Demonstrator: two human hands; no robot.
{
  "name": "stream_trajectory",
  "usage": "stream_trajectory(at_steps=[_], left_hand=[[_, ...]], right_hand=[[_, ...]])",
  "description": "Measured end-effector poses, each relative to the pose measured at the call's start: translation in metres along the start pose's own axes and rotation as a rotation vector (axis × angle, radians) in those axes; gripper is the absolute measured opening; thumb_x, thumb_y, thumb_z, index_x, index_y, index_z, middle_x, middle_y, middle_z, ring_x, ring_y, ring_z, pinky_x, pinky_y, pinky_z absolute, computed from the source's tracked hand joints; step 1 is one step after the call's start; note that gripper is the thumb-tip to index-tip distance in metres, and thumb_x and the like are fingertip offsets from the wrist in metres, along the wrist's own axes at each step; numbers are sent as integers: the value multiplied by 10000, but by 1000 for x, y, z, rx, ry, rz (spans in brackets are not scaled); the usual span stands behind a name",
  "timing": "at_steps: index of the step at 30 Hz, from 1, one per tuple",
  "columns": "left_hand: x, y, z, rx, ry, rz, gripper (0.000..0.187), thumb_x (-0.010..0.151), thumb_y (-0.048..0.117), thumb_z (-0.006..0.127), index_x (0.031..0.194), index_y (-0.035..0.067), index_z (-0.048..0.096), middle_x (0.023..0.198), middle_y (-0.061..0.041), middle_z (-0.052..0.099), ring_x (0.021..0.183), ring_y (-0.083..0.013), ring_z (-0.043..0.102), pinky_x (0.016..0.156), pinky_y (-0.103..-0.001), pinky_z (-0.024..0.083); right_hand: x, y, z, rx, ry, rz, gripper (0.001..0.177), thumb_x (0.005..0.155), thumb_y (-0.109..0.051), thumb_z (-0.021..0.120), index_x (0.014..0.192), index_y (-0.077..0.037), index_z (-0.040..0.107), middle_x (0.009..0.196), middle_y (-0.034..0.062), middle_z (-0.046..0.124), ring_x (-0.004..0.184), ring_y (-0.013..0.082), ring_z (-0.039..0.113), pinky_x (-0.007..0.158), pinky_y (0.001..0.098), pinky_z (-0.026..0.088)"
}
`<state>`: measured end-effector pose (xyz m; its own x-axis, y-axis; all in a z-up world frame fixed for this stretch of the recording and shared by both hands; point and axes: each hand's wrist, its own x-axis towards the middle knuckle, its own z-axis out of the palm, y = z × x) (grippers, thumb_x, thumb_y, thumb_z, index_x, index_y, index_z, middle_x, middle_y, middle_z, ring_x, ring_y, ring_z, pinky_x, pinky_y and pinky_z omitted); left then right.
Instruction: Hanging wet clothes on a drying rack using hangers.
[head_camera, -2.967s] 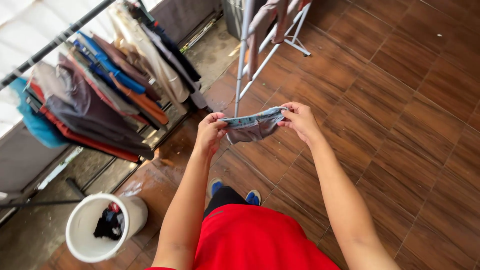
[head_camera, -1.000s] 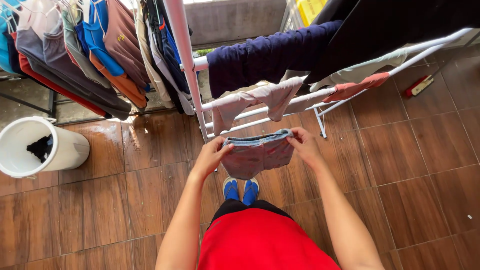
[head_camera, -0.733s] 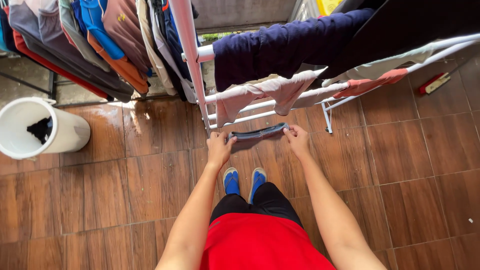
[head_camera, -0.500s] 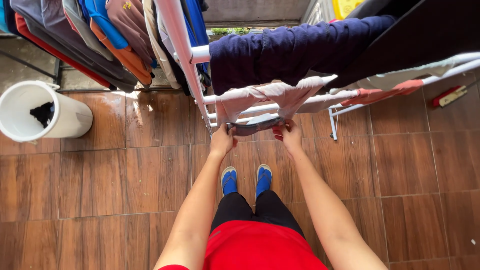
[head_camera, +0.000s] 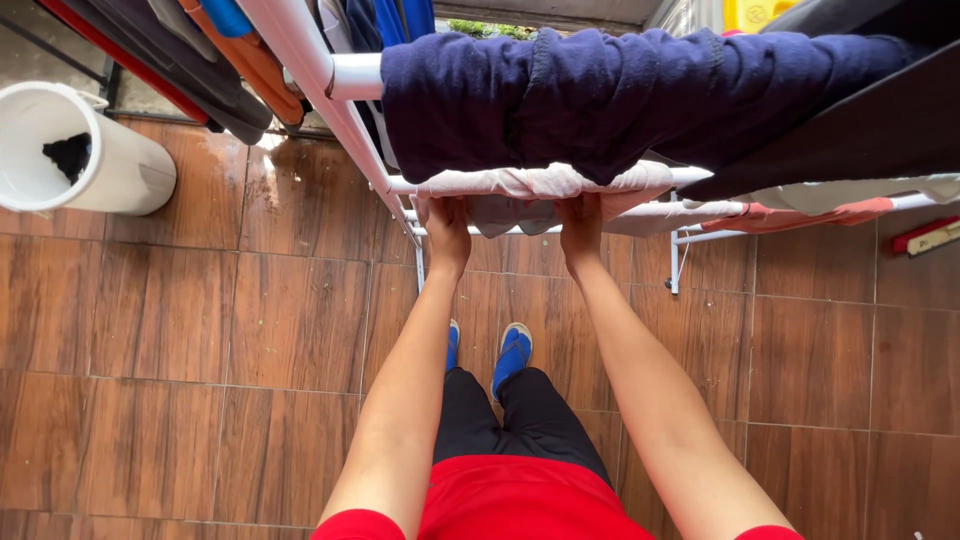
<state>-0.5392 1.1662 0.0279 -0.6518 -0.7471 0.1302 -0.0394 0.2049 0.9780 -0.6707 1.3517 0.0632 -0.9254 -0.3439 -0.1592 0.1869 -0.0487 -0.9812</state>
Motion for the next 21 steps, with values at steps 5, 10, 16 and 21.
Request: stream_trajectory(at_steps=[5, 10, 16, 21], left_hand=[[6, 12, -5, 337, -310, -52, 546, 1022, 203, 589, 1508, 99, 363, 1189, -222, 681, 1159, -416, 623, 988, -464, 477], [10, -13, -15, 749, -318, 350, 814, 804, 131, 701, 1533, 17, 358, 1119, -249, 698, 1050, -446, 641, 913, -534, 474], [30, -10, -29, 80, -512, -249, 354, 915, 63, 649, 1246, 51, 773, 1114, -89, 814, 1066, -272, 759, 930, -394, 567], [41, 98, -45, 53, -316, -663, 321, 914, 129, 589, 1223, 52, 628, 960, -126, 750, 824, -406, 729, 727, -531, 545]], right_hand=[[13, 38, -6, -574, -148, -416, 559, 1007, -133, 636, 1457, 20, 342, 1365, 211, 550, 1283, 388, 515, 1076, 483, 380], [4, 15, -5, -922, -365, -315, 663, 954, -168, 682, 1494, 42, 358, 1317, 282, 572, 1260, 462, 503, 1080, 526, 358], [-9, -12, 10, -1206, -436, -572, 541, 764, -141, 803, 1278, -101, 639, 1240, 167, 653, 1221, 398, 546, 1068, 536, 340], [-15, -4, 30, -1444, -324, -821, 700, 701, -228, 845, 1360, -308, 625, 1241, 147, 589, 1182, 384, 537, 1008, 561, 333]])
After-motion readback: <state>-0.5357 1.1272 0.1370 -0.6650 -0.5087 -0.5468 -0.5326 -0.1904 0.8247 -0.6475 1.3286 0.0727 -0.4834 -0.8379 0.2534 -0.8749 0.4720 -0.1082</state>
